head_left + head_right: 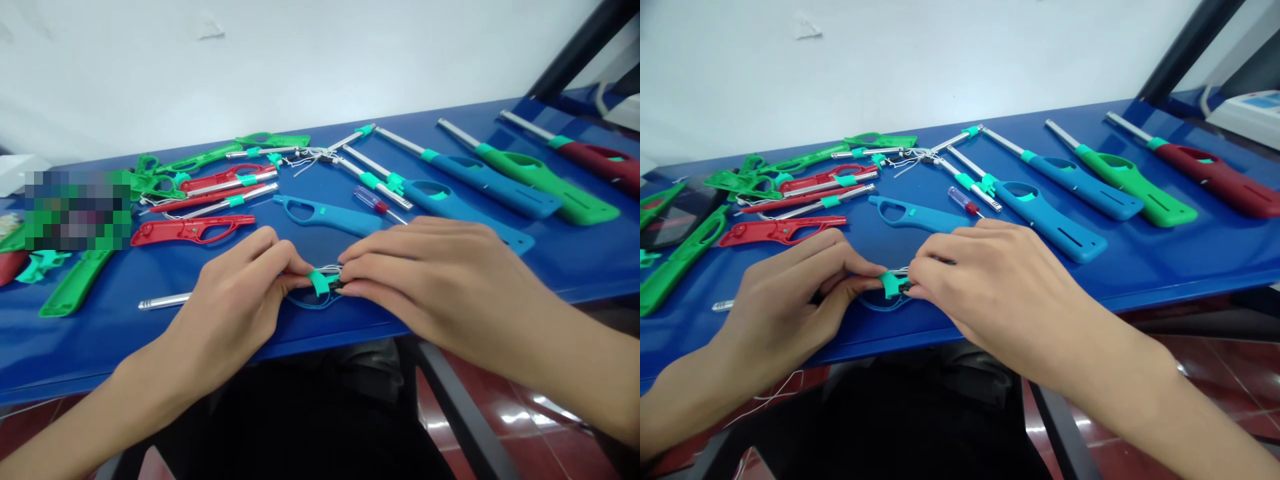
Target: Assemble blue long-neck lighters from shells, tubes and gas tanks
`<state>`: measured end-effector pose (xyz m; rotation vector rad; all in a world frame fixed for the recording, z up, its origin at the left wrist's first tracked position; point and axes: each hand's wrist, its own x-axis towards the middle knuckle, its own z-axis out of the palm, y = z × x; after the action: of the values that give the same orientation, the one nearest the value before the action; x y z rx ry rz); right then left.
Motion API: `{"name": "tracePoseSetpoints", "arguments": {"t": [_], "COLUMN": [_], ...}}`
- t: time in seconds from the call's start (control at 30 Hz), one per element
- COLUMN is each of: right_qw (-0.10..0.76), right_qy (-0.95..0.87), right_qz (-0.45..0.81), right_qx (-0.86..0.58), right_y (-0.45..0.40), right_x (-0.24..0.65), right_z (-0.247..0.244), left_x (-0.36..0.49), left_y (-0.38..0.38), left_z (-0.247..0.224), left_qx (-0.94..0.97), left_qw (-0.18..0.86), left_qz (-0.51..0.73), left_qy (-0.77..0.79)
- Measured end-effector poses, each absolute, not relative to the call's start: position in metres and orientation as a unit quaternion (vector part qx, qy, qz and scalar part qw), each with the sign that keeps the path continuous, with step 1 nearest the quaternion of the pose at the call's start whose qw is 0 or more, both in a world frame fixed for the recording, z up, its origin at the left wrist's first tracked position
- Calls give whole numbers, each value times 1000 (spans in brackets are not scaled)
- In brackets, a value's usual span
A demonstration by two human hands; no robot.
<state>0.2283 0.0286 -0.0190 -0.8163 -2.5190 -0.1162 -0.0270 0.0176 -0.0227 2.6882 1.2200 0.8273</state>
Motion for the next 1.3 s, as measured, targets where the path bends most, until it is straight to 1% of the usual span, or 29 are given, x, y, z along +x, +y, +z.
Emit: {"name": "tracePoseSetpoints", "arguments": {"t": [0.17, 0.57, 0.73, 0.97, 1.2, 1.3], "right_qw": [229, 271, 287, 298, 299, 297], "right_qy": [-925, -903, -897, -893, -891, -891], "right_qz": [-46, -63, -61, -40, -44, -42], "right_qx": [-299, -329, -331, -334, -339, -341], "right_y": [27, 20, 22, 20, 18, 18], "right_x": [227, 222, 220, 222, 221, 220], "right_z": [-19, -28, -30, -32, -33, -33], "left_x": [-28, -28, -28, -23, -27, -30], "left_y": [17, 17, 17, 17, 14, 15], "left_z": [-23, -26, -24, -21, -22, -21], "left_qx": [879, 888, 887, 876, 888, 896], "left_qw": [28, -48, -37, 16, -53, -45], "left_qz": [273, 259, 261, 267, 259, 248], "left_qy": [390, 377, 379, 401, 375, 366]}}
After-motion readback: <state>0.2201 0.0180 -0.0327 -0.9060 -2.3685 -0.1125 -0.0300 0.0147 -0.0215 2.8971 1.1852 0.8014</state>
